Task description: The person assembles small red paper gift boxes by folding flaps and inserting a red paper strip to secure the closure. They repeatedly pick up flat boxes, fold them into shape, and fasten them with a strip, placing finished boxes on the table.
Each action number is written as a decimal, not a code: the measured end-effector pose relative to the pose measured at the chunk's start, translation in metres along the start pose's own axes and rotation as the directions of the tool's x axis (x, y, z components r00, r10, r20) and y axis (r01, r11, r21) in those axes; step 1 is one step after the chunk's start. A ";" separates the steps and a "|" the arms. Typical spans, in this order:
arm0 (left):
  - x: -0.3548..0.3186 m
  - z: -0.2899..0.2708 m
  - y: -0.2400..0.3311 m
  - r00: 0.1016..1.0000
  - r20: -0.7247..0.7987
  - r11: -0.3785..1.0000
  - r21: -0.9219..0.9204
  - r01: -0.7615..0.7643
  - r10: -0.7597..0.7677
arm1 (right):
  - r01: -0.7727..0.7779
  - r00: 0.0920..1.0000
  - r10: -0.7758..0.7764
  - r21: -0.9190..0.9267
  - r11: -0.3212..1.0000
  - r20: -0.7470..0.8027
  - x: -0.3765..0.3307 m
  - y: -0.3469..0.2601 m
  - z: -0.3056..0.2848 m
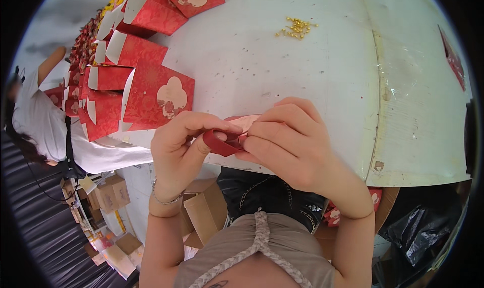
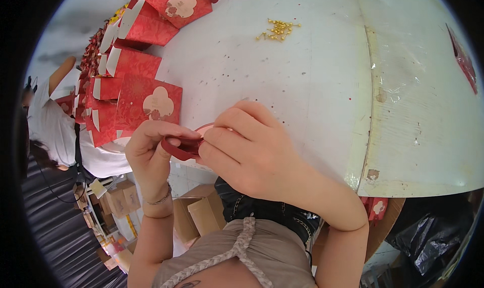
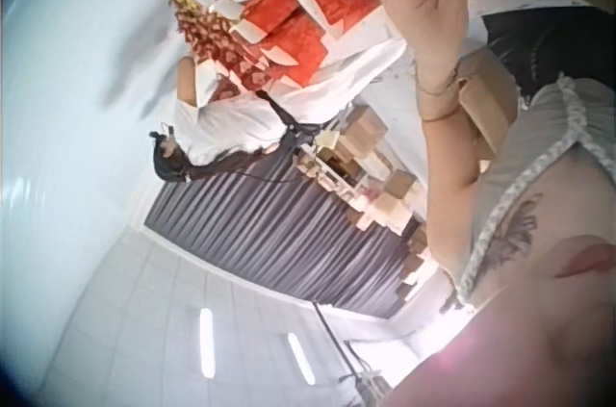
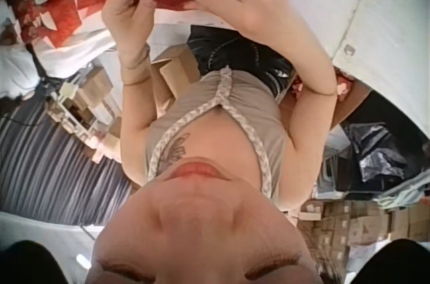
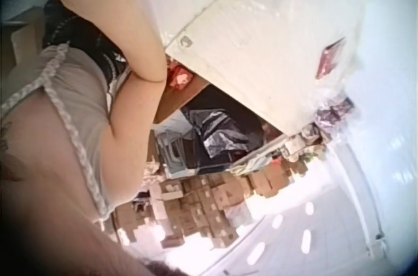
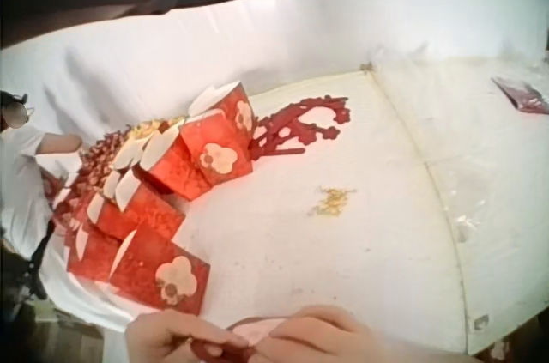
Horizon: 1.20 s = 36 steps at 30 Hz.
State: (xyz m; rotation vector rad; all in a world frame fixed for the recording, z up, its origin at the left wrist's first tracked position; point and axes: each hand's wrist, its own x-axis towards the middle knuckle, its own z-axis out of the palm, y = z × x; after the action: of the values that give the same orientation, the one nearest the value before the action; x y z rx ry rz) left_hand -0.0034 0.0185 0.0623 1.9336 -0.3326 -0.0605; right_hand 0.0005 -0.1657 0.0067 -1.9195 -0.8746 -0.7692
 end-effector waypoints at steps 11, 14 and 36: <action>-0.002 -0.002 -0.023 0.984 -0.003 0.983 -0.062 -0.175 0.175 | -0.063 0.998 0.064 0.055 0.996 -0.003 0.001 0.001 0.000; -0.002 -0.002 -0.025 0.973 -0.013 0.973 -0.009 -0.230 0.230 | -0.055 0.998 0.056 0.059 0.997 -0.009 0.002 0.002 0.002; -0.007 -0.006 -0.035 0.921 0.092 0.911 0.139 -0.387 0.378 | -0.017 1.000 0.017 0.041 0.999 -0.008 -0.005 -0.002 0.005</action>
State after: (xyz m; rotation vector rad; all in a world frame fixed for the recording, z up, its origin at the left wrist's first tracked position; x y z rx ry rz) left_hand -0.0021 0.0377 0.0313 1.9881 -0.7746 0.1677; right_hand -0.0030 -0.1623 0.0018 -1.8843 -0.8618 -0.7431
